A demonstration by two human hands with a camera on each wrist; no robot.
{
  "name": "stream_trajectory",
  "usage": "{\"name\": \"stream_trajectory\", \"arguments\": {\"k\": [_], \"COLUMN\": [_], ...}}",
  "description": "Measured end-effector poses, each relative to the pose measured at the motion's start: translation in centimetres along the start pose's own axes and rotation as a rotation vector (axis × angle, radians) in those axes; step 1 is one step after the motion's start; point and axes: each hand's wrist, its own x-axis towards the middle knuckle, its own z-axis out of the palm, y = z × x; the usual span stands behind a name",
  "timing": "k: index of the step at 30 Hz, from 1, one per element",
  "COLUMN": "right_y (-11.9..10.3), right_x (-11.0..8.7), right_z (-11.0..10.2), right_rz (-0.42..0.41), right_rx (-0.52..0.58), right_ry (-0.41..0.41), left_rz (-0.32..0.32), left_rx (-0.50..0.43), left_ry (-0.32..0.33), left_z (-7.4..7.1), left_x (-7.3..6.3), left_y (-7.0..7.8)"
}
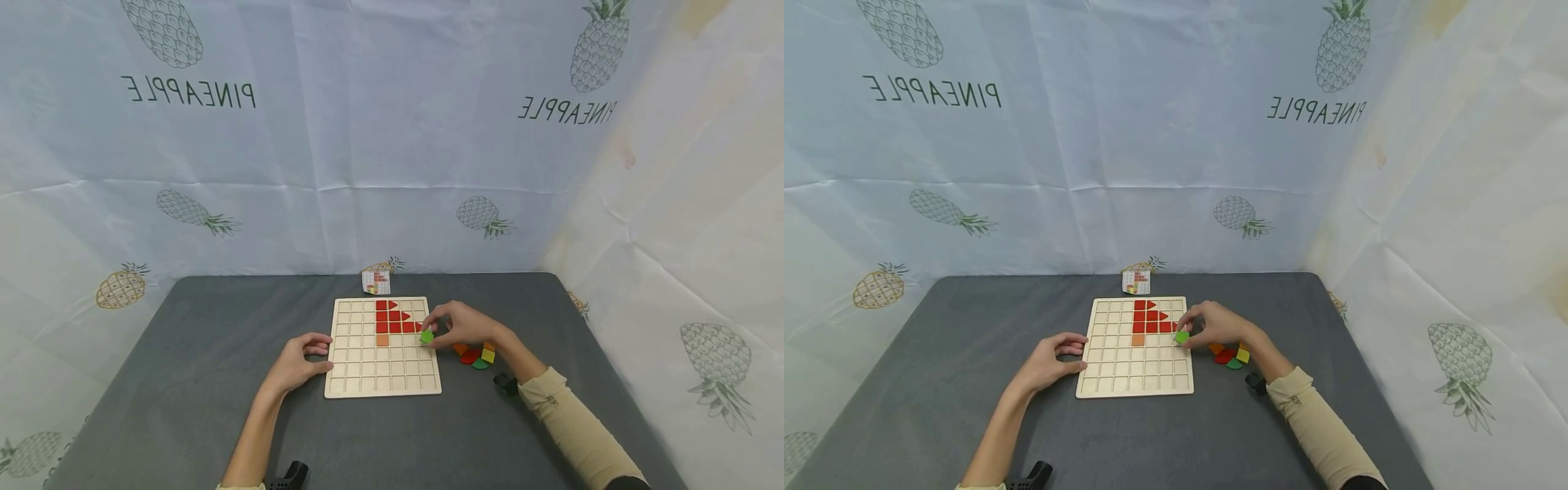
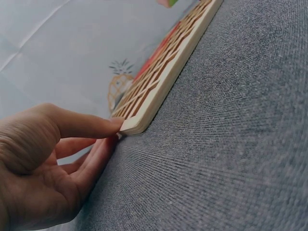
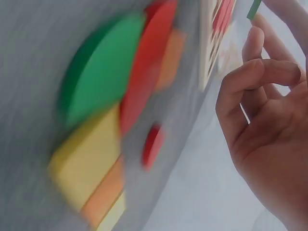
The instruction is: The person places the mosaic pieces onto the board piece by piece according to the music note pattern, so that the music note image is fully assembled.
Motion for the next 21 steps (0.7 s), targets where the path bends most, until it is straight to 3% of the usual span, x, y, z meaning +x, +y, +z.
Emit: {"name": "stream_trajectory", "arguments": {"k": [7,12,21], "right_y": [-2.3,-3.5,-4.7], "right_x": [2.7,4.5,6.0], "right_z": [2.5,4.1,5.4], "right_rz": [-0.077,-0.099,-0.078], "right_rx": [-0.009,-0.106,-0.182], "right_ry": [-0.029,-0.068,-0.114], "left_rz": [0.004,0.011,0.005], "left_rx": [0.008,0.011,0.013], "left_ry": [0.001,-0.001,-0.001], "left_z": [0.0,0.0,0.0], "left_x": [0.0,0.0,0.1], "left_y": [0.0,-0.1,-0.2]}}
